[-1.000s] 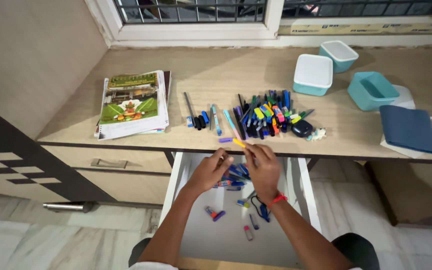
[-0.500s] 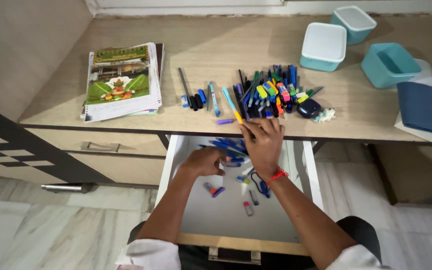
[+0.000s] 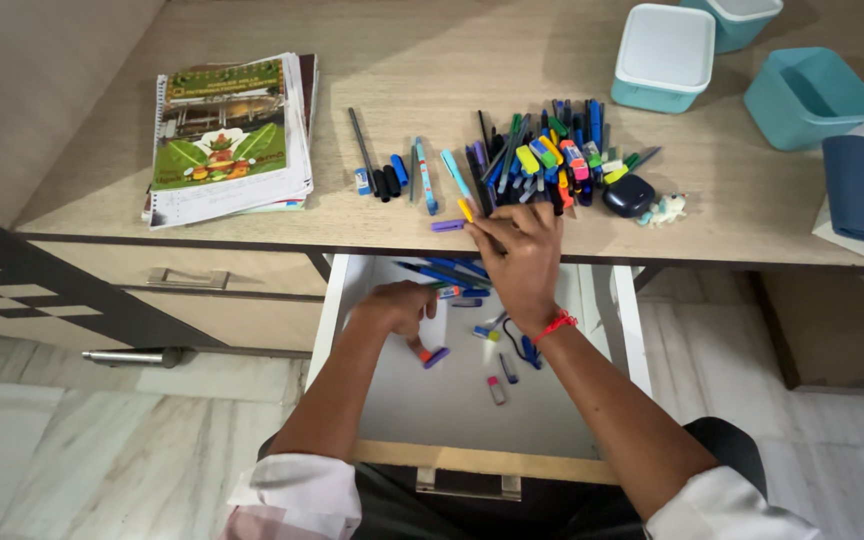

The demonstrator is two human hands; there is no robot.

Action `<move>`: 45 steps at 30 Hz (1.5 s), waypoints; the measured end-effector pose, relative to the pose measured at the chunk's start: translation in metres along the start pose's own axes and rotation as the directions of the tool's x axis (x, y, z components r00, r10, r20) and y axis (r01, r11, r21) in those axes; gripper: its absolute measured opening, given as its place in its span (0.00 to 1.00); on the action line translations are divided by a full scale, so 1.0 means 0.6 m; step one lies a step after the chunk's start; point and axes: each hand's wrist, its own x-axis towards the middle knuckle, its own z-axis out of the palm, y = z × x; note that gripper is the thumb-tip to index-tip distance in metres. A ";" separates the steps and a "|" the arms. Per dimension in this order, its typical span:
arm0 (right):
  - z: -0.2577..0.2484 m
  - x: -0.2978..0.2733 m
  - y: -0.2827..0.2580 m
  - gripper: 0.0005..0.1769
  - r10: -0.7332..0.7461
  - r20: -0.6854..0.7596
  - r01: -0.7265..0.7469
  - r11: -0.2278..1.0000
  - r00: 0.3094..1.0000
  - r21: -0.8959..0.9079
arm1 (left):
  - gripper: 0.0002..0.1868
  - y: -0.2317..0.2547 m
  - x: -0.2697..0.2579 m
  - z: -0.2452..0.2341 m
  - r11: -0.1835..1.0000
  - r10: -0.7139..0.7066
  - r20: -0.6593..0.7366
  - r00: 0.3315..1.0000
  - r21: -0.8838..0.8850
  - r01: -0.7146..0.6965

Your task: The person transfers pens, markers, and other stationery items from a drawer onto a desk. They handle the items one at a time, placing them in a growing pile on the desk surface. The drawer gradually empties while the desk pile increases.

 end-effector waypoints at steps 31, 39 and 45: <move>-0.027 -0.032 -0.035 0.12 -0.016 -0.018 0.014 0.998 1.000 -0.068 | 0.24 0.031 0.030 0.092 0.962 0.263 0.051 0.963 0.060 -0.266; -0.044 -0.042 -0.056 0.10 -0.023 -0.015 0.022 0.998 1.000 -0.066 | 0.11 0.015 0.034 0.129 0.969 0.231 0.014 0.973 -0.096 -0.228; -0.047 -0.047 -0.061 0.06 -0.024 -0.023 0.024 1.000 0.999 -0.005 | 0.14 0.022 0.012 0.124 0.991 0.103 -0.047 0.994 -0.076 -0.107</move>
